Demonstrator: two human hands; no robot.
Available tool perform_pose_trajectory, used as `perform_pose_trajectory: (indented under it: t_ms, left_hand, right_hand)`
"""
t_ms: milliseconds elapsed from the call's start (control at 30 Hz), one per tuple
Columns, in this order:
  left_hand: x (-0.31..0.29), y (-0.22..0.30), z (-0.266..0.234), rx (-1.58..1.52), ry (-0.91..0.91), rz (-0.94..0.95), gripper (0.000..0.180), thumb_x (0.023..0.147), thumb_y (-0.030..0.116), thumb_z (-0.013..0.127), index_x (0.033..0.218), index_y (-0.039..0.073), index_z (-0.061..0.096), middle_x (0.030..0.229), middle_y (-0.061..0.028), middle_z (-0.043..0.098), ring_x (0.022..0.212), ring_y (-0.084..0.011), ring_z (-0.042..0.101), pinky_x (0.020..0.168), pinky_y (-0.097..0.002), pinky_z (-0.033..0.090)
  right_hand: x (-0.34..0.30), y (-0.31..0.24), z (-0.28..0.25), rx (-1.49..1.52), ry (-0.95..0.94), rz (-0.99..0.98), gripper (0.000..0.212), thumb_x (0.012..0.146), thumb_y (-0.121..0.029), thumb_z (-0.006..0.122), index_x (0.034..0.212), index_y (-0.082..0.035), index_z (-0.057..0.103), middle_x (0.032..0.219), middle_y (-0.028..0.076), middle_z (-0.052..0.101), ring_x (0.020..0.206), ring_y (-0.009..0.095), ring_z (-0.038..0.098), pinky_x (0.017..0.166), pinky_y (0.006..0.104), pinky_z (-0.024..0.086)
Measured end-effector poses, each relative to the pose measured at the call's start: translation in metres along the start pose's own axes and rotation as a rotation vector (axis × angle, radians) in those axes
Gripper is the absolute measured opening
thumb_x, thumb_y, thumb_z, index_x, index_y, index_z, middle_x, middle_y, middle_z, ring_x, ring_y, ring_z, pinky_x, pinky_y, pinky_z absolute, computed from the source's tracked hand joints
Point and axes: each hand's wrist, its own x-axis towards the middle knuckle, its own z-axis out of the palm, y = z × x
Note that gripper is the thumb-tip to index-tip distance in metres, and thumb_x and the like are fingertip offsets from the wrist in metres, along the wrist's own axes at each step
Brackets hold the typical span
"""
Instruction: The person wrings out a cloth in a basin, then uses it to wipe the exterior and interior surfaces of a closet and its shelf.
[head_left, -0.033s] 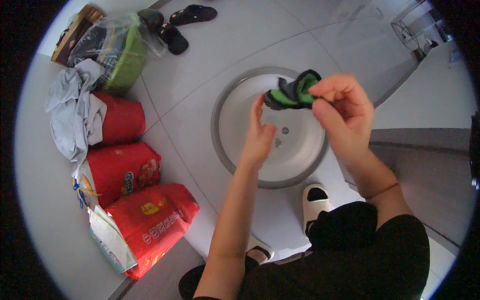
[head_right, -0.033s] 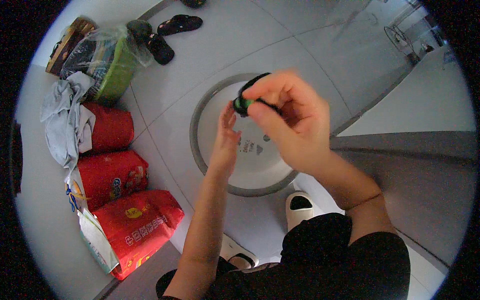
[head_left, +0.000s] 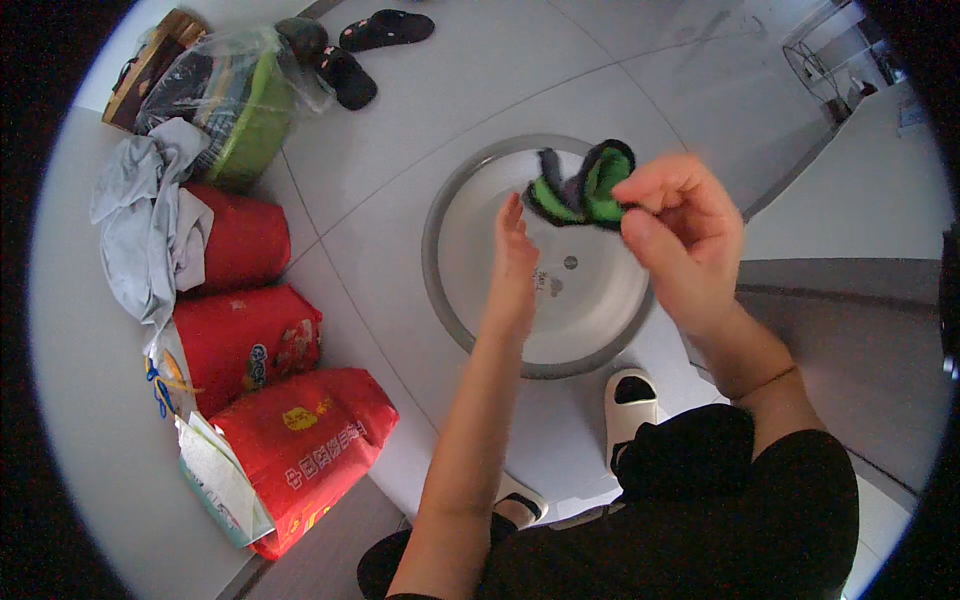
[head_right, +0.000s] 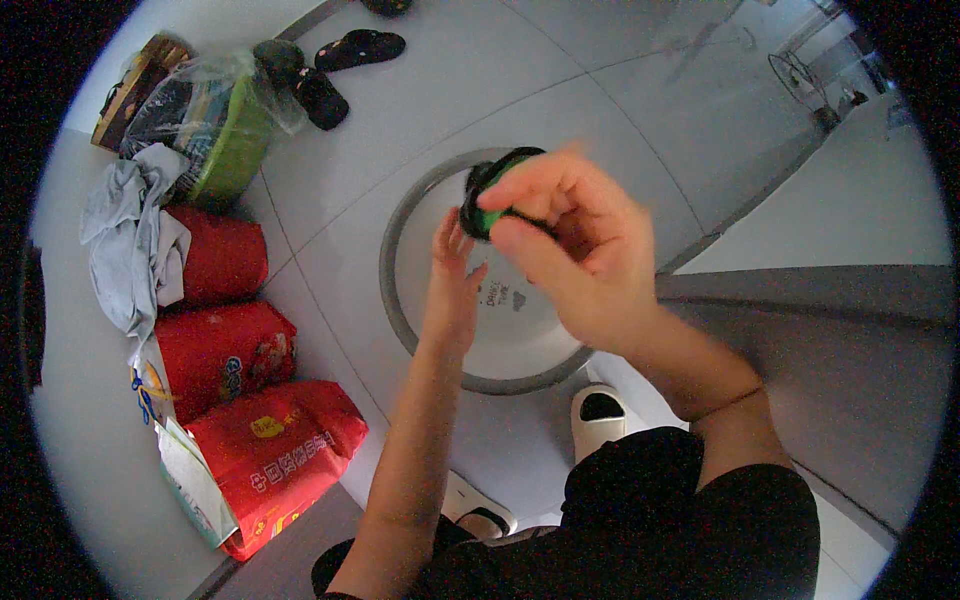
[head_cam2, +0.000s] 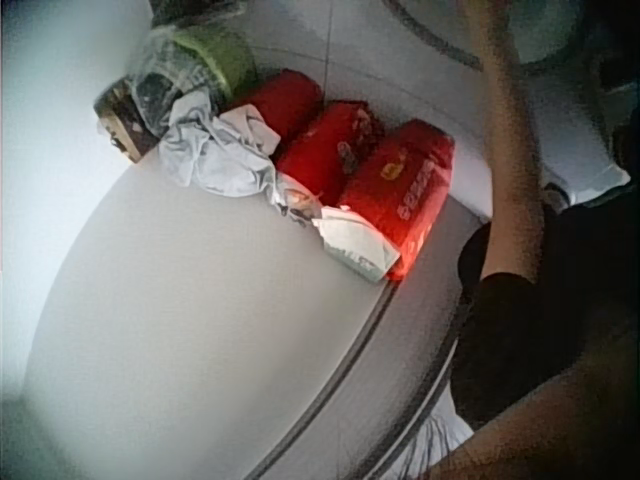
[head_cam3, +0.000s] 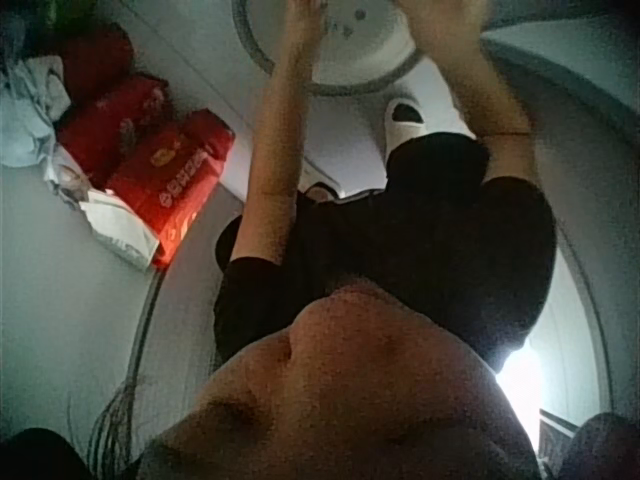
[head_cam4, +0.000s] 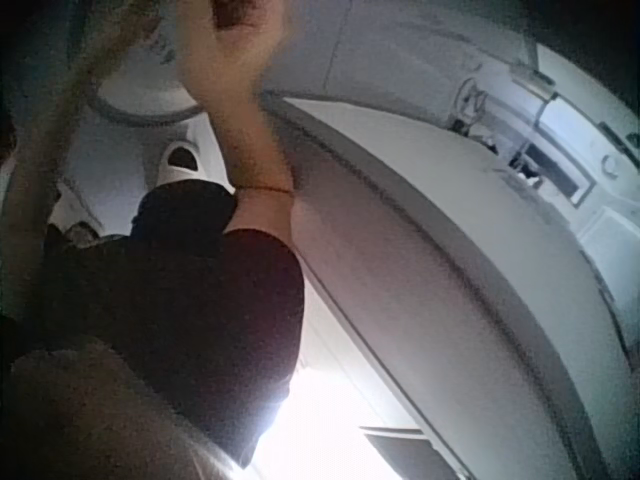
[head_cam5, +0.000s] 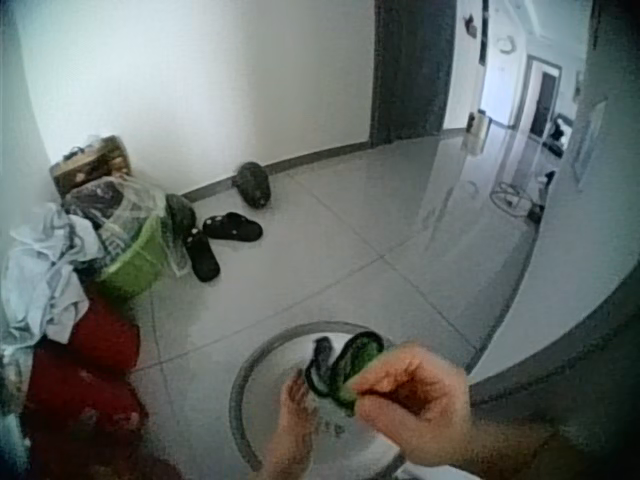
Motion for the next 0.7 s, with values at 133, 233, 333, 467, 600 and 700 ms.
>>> perform_pose_trajectory:
  t_ms: [133,233,333,467,600,700]
  left_hand:
    - [0.001,-0.001,0.008,-0.704,0.028,-0.190,0.062,0.094,0.057,0.038,0.130,0.007,0.047,0.129,-0.0113,0.052,0.123,-0.0273,0.045,0.104,-0.0411,0.035]
    - [0.007,-0.005,-0.007,-0.773,-0.100,-0.194,0.056,0.095,0.054,0.040,0.124,0.008,0.051,0.123,-0.0084,0.056,0.116,-0.0238,0.051,0.100,-0.0421,0.039]
    - [0.013,-0.007,-0.010,-0.811,-0.172,-0.174,0.052,0.097,0.048,0.039,0.130,0.008,0.047,0.125,-0.0083,0.055,0.115,-0.0235,0.052,0.096,-0.0400,0.043]
    - [0.008,0.007,0.003,-0.625,-0.062,-0.136,0.055,0.098,0.046,0.038,0.139,0.009,0.038,0.130,-0.0071,0.050,0.118,-0.0215,0.050,0.099,-0.0367,0.041]
    - [0.010,0.016,0.009,-0.722,0.045,-0.099,0.048,0.100,0.041,0.036,0.129,0.004,0.047,0.120,-0.0064,0.054,0.110,-0.0188,0.051,0.093,-0.0324,0.042]
    - [-0.013,0.050,0.036,-0.437,-0.007,-0.173,0.047,0.099,0.040,0.036,0.108,0.000,0.061,0.103,-0.0087,0.062,0.094,-0.0167,0.057,0.085,-0.0286,0.043]
  right_hand:
    - [-0.010,0.033,-0.012,0.153,-0.216,0.203,0.024,0.080,0.004,0.059,0.102,-0.002,0.053,0.071,-0.003,0.053,0.062,0.002,0.045,0.058,0.0172,0.034]
    - [-0.005,0.047,-0.013,0.194,-0.220,0.322,0.022,0.079,0.001,0.058,0.100,-0.004,0.054,0.068,-0.004,0.050,0.060,0.002,0.044,0.056,0.0180,0.033]
    - [0.005,0.071,-0.014,0.123,-0.168,0.556,0.021,0.081,-0.004,0.061,0.101,-0.006,0.055,0.073,-0.003,0.052,0.064,0.003,0.046,0.059,0.0192,0.035]
    - [-0.005,0.119,-0.018,-0.303,-0.120,0.465,0.027,0.083,-0.016,0.067,0.106,-0.006,0.056,0.097,0.001,0.057,0.085,0.009,0.054,0.072,0.0243,0.043]
    - [-0.016,0.100,0.022,-0.316,-0.292,0.441,0.027,0.087,-0.022,0.062,0.108,-0.006,0.057,0.100,0.005,0.059,0.095,0.017,0.057,0.081,0.0310,0.045]
    - [-0.018,0.074,0.043,-0.356,-0.041,0.435,0.020,0.090,-0.019,0.056,0.102,-0.003,0.057,0.083,0.008,0.061,0.078,0.019,0.059,0.071,0.0308,0.046]
